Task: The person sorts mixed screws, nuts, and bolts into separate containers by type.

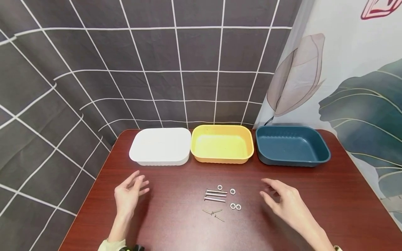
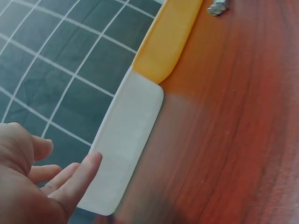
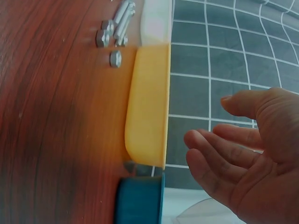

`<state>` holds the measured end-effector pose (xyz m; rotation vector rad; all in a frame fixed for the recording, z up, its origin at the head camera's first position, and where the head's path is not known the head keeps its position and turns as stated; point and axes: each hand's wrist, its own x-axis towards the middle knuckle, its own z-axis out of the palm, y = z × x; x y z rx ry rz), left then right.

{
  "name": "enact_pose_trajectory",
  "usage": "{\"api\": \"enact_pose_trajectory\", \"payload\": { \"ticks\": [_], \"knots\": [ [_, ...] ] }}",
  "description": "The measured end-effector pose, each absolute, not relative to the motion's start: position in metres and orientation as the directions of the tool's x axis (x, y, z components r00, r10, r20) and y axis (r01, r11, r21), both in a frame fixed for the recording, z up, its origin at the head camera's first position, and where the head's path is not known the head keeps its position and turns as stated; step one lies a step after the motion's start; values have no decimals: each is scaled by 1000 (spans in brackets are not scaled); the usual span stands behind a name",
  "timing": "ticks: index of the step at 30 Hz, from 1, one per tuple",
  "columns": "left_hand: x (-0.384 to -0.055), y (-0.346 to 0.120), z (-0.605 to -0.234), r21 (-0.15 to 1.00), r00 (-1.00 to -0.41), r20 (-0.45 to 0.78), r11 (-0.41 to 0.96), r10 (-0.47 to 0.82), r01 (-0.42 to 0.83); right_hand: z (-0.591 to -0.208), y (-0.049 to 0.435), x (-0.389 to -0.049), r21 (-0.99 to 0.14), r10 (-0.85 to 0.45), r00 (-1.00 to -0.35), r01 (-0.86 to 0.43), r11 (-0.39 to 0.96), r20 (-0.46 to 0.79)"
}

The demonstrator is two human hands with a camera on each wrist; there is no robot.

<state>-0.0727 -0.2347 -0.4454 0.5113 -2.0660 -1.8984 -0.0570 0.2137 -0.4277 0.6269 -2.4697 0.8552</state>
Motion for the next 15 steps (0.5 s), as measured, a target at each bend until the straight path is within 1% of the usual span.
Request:
{"api": "enact_pose_trajectory", "payload": {
  "ticks": [5,9,15],
  "knots": [
    [-85,-245,-445,996,-871,-94,-44,-482,-83,-429,209,-54,-481,-269,-803,-548,684,532],
    [-95,-255,-444,985,-848,-165,-125,-504,-117,-431,205,-53,-483,-281,-796,-562,671,537],
    [-112,-268,-445,971,-799,-231,-178,-555,-157,-435,198,-51,-508,-301,-794,-580,637,529]
  ]
}}
